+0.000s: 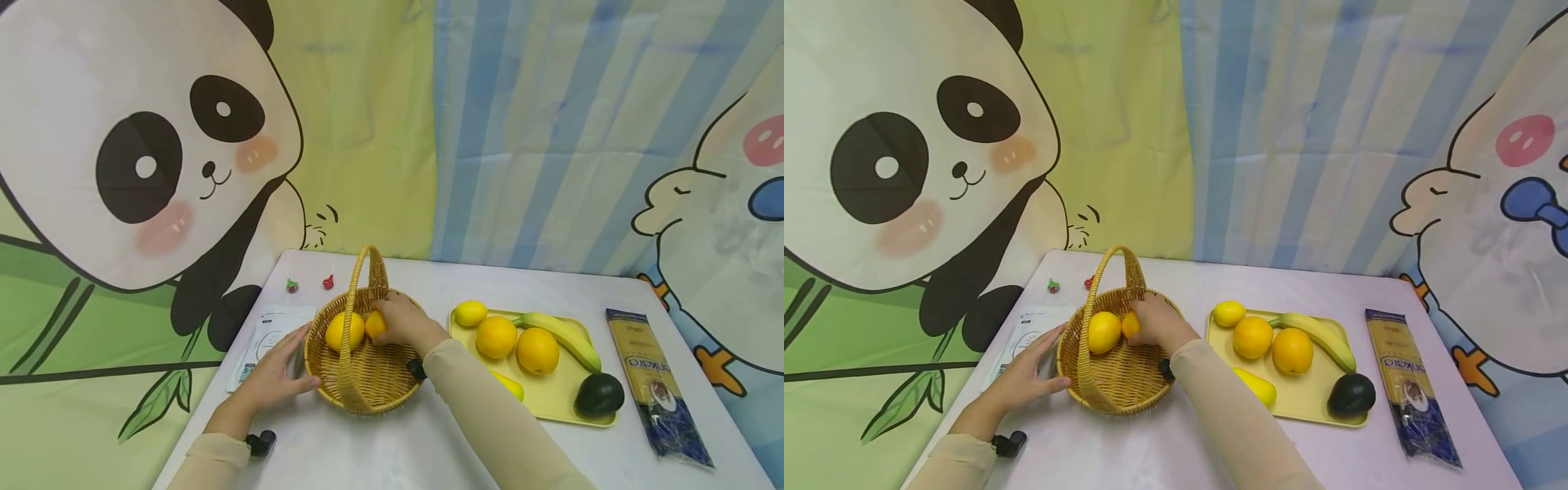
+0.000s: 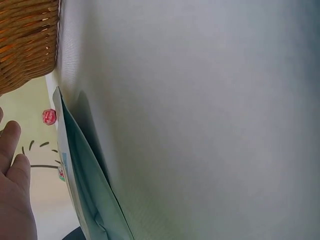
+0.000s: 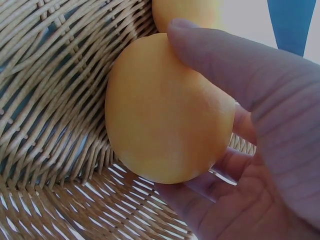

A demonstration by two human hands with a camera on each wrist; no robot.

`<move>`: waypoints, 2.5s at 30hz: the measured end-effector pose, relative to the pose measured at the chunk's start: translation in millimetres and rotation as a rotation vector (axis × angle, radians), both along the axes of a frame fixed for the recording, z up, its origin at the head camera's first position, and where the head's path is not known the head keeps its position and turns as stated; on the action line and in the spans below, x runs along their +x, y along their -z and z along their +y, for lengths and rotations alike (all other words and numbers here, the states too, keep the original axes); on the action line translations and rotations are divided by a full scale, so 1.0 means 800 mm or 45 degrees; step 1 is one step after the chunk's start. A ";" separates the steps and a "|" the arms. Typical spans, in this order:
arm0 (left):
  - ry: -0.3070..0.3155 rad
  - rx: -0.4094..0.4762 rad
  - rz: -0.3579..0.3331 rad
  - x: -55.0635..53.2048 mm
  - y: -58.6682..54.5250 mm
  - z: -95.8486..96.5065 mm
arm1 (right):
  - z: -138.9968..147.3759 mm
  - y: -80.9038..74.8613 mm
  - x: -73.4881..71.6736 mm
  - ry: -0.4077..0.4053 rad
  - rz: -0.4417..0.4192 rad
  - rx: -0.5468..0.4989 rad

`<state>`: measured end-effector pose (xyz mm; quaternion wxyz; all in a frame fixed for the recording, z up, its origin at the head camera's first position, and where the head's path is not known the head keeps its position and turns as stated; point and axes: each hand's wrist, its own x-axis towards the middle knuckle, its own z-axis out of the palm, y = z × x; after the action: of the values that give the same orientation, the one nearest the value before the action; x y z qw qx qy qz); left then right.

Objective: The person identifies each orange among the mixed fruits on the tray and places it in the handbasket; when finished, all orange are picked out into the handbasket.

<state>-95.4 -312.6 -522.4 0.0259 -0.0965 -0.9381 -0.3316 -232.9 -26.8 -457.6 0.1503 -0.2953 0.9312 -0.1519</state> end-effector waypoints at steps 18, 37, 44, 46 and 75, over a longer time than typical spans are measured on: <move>-0.002 -0.006 -0.011 0.001 -0.002 0.002 | 0.009 -0.032 0.005 -0.023 0.058 -0.061; -0.024 -0.012 -0.037 0.005 -0.008 -0.001 | 0.065 -0.090 0.006 0.089 0.231 -0.274; -0.017 -0.019 -0.029 0.003 -0.007 -0.002 | 0.100 -0.107 0.007 0.142 0.282 -0.360; -0.012 -0.019 -0.031 0.002 -0.006 -0.001 | 0.112 -0.110 0.008 0.149 0.306 -0.369; 0.001 0.015 -0.034 0.001 -0.003 0.003 | 0.245 -0.093 0.017 0.416 0.370 -0.376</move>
<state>-94.4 -310.5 -520.4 0.0139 -0.0922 -0.9364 -0.3384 -218.9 169.5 -383.3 -0.0564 -0.1785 0.9460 -0.2645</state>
